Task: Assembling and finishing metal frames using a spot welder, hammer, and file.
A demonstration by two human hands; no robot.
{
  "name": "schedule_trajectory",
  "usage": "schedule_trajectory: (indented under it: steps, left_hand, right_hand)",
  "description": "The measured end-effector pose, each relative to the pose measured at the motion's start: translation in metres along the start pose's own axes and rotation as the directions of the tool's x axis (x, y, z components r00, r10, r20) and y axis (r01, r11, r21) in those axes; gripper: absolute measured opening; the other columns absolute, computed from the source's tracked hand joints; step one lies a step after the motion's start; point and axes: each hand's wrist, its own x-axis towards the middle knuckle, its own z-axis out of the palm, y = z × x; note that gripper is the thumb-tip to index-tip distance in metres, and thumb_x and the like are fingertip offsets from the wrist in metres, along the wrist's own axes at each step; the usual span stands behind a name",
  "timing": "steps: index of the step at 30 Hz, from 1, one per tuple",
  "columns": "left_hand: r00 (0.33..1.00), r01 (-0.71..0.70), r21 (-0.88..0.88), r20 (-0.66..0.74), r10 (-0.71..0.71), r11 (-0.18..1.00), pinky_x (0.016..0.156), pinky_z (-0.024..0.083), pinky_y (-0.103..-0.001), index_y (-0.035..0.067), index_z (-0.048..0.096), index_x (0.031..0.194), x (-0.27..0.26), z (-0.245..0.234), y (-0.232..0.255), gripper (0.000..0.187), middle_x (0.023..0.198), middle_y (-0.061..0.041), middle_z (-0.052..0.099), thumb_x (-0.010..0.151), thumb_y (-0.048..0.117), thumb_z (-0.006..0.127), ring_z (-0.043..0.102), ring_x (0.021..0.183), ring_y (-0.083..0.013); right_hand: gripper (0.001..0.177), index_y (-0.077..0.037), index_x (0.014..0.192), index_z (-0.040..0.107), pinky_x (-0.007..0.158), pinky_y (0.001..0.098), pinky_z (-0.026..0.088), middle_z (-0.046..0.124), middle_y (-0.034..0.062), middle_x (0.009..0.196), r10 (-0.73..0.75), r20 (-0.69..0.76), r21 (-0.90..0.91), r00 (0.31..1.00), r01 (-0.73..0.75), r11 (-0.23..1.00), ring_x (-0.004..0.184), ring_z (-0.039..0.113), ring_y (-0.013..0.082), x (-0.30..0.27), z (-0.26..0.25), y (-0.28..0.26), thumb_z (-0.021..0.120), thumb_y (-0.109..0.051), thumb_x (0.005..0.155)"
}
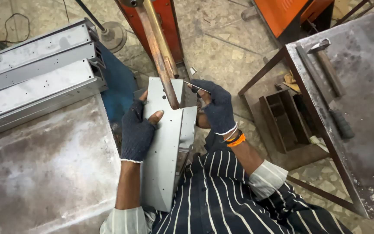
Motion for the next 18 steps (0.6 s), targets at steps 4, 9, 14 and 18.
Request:
schedule_trajectory:
  steps: [4, 9, 14, 18]
  left_hand:
    - [1.000, -0.017, 0.012, -0.002, 0.017, 1.000, 0.084, 0.056, -0.031, 0.005, 0.058, 0.145, 0.000, 0.000, 0.004, 0.064, 0.115, -0.010, 0.075, 0.084, 0.010, 0.079, 0.066, 0.097, -0.0149]
    - [0.994, 0.106, 0.005, 0.011, -0.106, 0.994, 0.072, 0.057, -0.029, 0.008, 0.058, 0.145, 0.001, -0.001, 0.013, 0.065, 0.111, -0.008, 0.076, 0.083, 0.013, 0.077, 0.065, 0.083, -0.0119]
    - [1.000, 0.020, 0.041, 0.017, -0.020, 0.999, 0.077, 0.056, -0.029, 0.006, 0.057, 0.145, 0.002, -0.002, 0.008, 0.065, 0.115, -0.009, 0.076, 0.084, 0.012, 0.078, 0.066, 0.089, -0.0117]
    - [0.999, -0.029, 0.001, 0.024, 0.029, 1.000, 0.086, 0.055, -0.030, 0.003, 0.056, 0.145, 0.003, -0.002, -0.006, 0.066, 0.120, -0.011, 0.073, 0.084, 0.011, 0.078, 0.066, 0.100, -0.0133]
  right_hand:
    - [0.020, -0.003, 0.118, 0.074, 0.090, 0.0327, 0.057, 0.077, 0.0097, 0.110, -0.009, -0.006, -0.059, 1.000, 0.009, 0.998, 0.102, 0.074, 0.0205, 0.003, 0.002, 0.008, 0.062, -0.009, 0.104]
    - [0.024, -0.003, 0.121, 0.073, 0.091, 0.0312, 0.056, 0.077, 0.0098, 0.113, -0.024, -0.040, -0.023, 0.999, 0.023, 0.999, 0.103, 0.072, 0.0187, 0.004, 0.004, 0.012, 0.057, -0.010, 0.105]
    - [0.018, -0.001, 0.117, 0.073, 0.092, 0.0314, 0.055, 0.076, 0.0102, 0.112, 0.015, -0.038, 0.108, 0.999, -0.011, 0.994, 0.104, 0.071, 0.0188, 0.014, 0.016, 0.014, 0.063, -0.010, 0.105]
    - [0.021, 0.000, 0.119, 0.072, 0.099, 0.0318, 0.054, 0.075, 0.0083, 0.114, 0.034, 0.022, 0.371, 0.999, -0.040, 0.928, 0.109, 0.068, 0.0159, 0.017, 0.039, 0.033, 0.060, -0.009, 0.105]
